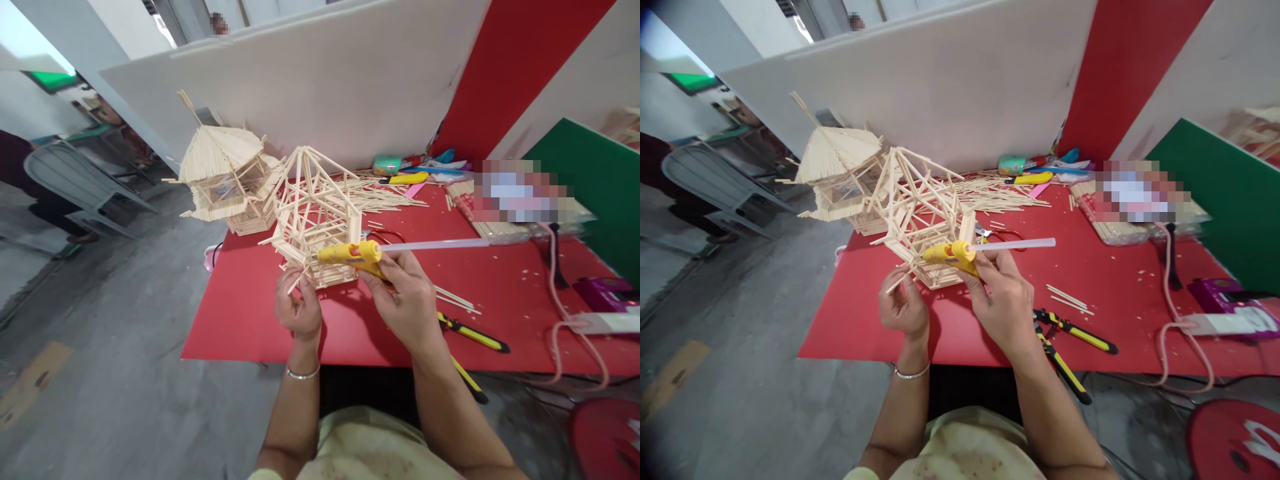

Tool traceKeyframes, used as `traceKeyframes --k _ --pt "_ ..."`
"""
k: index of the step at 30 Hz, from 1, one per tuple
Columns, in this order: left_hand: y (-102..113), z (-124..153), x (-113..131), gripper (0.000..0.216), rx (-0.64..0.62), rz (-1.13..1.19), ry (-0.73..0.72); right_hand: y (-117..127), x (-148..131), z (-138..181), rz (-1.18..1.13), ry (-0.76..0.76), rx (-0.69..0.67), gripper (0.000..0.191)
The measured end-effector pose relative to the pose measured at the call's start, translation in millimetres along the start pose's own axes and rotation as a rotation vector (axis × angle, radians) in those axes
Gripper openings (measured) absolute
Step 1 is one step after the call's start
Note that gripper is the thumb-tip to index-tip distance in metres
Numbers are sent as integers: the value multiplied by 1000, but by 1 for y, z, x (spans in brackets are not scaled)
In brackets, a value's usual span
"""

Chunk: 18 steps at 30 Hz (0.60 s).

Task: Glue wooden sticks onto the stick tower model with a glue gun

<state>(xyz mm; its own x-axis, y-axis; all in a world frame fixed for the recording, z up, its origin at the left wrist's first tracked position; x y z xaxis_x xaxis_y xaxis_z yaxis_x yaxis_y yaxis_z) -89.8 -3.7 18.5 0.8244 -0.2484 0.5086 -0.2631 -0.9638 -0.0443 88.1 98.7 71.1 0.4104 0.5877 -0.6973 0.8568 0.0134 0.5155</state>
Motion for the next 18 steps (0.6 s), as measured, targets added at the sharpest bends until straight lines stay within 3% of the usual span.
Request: traceKeyframes --k 10,18 --pt "0 2 -2 13 -31 -24 -1 -5 1 1 170 -28 24 24" --pt "0 0 1 17 19 31 -27 -4 6 1 -24 -28 12 17"
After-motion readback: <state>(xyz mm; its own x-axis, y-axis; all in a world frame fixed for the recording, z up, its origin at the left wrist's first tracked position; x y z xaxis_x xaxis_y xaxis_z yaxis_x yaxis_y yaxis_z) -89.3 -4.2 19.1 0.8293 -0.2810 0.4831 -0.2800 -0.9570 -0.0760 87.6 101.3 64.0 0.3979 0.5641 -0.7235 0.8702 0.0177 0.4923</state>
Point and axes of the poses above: each hand's wrist, its own z-axis away from the middle knuckle, its own y-axis out of the back of the hand, x = y × z, the point moved 7 cm from there along -z, towards the middle knuckle, and after that the axes turned 6 degrees about -y, right-handed, at the moved point
